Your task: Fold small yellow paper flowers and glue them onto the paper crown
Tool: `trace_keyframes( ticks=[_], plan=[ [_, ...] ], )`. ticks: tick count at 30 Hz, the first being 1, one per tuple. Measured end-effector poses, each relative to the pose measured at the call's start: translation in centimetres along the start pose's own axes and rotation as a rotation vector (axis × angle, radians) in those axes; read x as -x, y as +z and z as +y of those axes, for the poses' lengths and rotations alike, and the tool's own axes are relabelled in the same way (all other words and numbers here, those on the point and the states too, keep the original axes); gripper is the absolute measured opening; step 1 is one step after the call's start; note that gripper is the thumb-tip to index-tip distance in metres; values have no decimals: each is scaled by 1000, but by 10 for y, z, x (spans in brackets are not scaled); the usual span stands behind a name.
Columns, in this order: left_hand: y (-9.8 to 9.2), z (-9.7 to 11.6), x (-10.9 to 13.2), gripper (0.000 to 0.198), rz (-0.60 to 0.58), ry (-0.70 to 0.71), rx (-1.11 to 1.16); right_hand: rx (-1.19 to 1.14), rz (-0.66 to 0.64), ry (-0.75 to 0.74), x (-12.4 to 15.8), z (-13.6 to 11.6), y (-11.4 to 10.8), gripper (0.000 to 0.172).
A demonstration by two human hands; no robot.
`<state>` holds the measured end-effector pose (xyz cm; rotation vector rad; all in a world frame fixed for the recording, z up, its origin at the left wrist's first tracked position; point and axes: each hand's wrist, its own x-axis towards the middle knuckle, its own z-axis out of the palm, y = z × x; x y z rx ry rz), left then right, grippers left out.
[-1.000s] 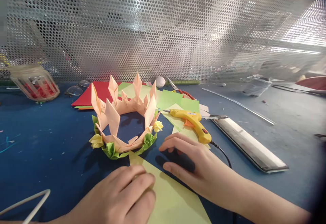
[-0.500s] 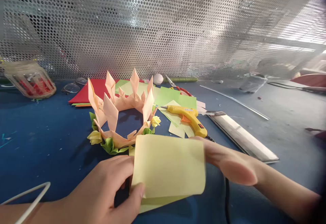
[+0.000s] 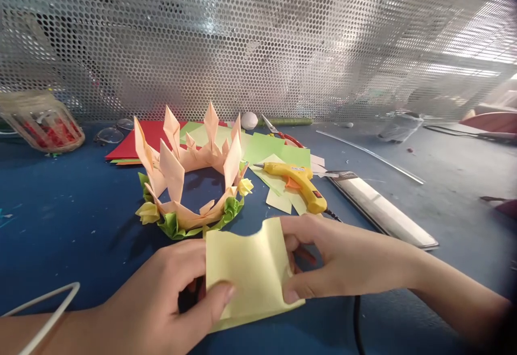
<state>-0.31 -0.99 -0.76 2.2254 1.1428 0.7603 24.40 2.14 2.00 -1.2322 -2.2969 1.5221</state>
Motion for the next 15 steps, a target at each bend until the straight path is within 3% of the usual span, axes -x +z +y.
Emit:
trace_keyframes(
  ticks=[3,5,8,11,13,15],
  plan=[
    [3,-5,4,20,152,91,-9,4,57,97,2,-5,2,67],
    [4,-7,7,10,148,94,45,19,75,125,2,-7,4,93],
    [3,-8,10,50,117,160,86,47,78,87,1,-8,5,105],
    [1,-8,12,76,166,272,-34,76,59,19,2,-10,5,84],
    [-1,-9,12,71,158,407,-152,83,49,13,2,-11,5,54],
    [-1,-10,12,52,121,526,-260,51,13,12,3,-12,5,21]
  ],
)
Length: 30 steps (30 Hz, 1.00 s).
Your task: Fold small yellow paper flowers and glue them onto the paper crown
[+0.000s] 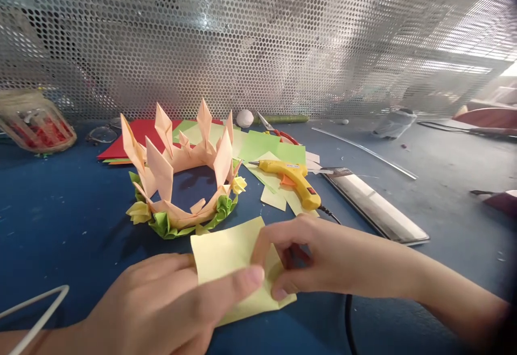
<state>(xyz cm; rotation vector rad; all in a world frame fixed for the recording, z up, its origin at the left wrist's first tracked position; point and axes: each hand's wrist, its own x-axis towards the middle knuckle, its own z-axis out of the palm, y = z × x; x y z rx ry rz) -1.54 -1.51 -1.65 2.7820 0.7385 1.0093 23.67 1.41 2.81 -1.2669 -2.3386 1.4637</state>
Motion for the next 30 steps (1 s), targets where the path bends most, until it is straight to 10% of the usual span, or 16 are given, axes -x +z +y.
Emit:
trace_keyframes(
  ticks=[15,30],
  plan=[
    [7,8,12,18,43,220,-538,216,188,-373,2,18,19,27],
    [-6,0,-6,27,-352,-218,182,161,123,-327,8,17,16,35]
  ],
)
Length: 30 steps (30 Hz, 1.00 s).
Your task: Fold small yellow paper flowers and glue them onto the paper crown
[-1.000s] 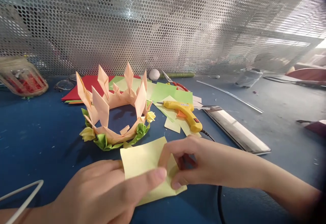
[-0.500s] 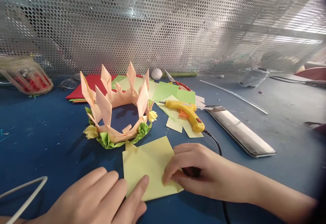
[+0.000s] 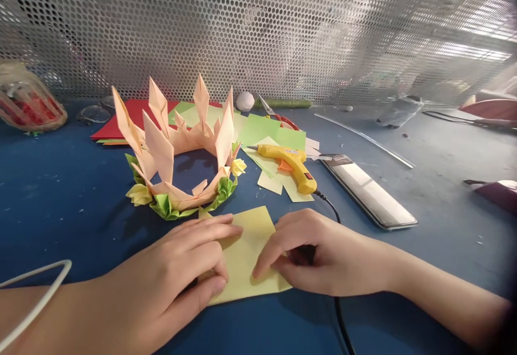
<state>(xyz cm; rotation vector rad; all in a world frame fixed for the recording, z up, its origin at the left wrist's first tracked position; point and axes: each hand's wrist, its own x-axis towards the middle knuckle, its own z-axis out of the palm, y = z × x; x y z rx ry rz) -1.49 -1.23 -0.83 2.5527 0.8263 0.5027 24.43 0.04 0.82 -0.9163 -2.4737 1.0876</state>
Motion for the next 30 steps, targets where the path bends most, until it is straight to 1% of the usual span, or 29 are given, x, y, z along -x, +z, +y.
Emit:
trace_keyframes(
  ticks=[3,5,9,12,15,18,20,22,23,24,25,27,29,30],
  plan=[
    [-4,1,-2,23,-62,3,-73,61,2,-31,1,0,-1,35],
    [-5,1,-2,25,-66,13,-169,100,19,-68,2,0,0,36],
    [0,0,3,34,0,-1,-371,149,51,-135,4,-1,4,37],
    [3,-1,6,41,7,-33,-466,185,84,-175,4,-1,6,38],
    [3,-2,7,47,17,-69,-541,190,85,-188,3,0,6,38],
    [3,1,7,54,30,-13,-585,178,83,-198,3,0,5,38],
    [6,3,7,48,81,84,-590,183,81,-193,4,-1,5,38],
    [8,6,8,33,172,168,-597,190,75,-177,4,-1,5,38],
    [9,7,9,29,200,177,-595,194,77,-168,4,-1,6,38],
    [10,7,9,29,212,194,-573,196,79,-163,3,-1,6,38],
    [9,7,9,32,194,213,-524,197,87,-161,3,0,6,38],
    [7,6,8,38,91,273,-362,200,111,-165,3,1,7,35],
    [4,5,7,36,-13,339,-183,200,134,-177,4,2,8,32],
    [2,4,6,34,-44,349,-125,203,143,-182,5,3,8,31]
  ],
)
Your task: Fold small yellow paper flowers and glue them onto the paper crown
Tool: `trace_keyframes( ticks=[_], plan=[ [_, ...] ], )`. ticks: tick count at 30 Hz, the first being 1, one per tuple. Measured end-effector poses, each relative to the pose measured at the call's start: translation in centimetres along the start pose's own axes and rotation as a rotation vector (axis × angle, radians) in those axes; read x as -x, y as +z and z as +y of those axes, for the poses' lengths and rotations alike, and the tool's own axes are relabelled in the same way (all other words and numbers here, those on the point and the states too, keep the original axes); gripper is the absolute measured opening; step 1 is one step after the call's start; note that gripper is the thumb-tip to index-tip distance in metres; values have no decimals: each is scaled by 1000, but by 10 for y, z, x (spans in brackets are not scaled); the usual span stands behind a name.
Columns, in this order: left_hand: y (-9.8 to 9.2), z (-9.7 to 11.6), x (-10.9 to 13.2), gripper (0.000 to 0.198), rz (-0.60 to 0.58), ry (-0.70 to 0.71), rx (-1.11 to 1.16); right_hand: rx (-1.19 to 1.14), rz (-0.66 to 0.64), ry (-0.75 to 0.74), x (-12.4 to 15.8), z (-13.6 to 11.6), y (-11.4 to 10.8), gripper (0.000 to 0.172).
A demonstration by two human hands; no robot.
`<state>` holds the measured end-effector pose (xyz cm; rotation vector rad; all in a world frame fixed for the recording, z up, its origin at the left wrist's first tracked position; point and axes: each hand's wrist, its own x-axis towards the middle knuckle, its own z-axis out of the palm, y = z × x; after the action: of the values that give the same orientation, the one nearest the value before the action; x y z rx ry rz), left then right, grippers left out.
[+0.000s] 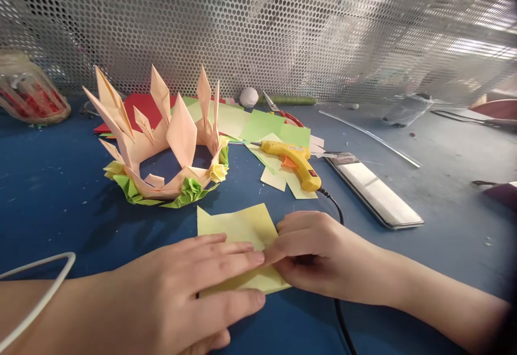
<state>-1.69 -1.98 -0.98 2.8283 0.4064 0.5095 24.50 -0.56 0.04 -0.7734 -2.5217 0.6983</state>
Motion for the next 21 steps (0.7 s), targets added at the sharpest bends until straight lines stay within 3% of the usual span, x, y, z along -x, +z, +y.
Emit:
trace_keyframes(
  ticks=[15,18,21],
  plan=[
    [-5,-2,-5,30,32,-18,99,229,9,-154,3,-4,2,29],
    [-8,-3,-6,22,59,-127,180,202,-11,-140,4,-4,2,29],
    [-8,-6,-5,16,39,-306,109,161,-24,-106,4,-3,3,29]
  ],
)
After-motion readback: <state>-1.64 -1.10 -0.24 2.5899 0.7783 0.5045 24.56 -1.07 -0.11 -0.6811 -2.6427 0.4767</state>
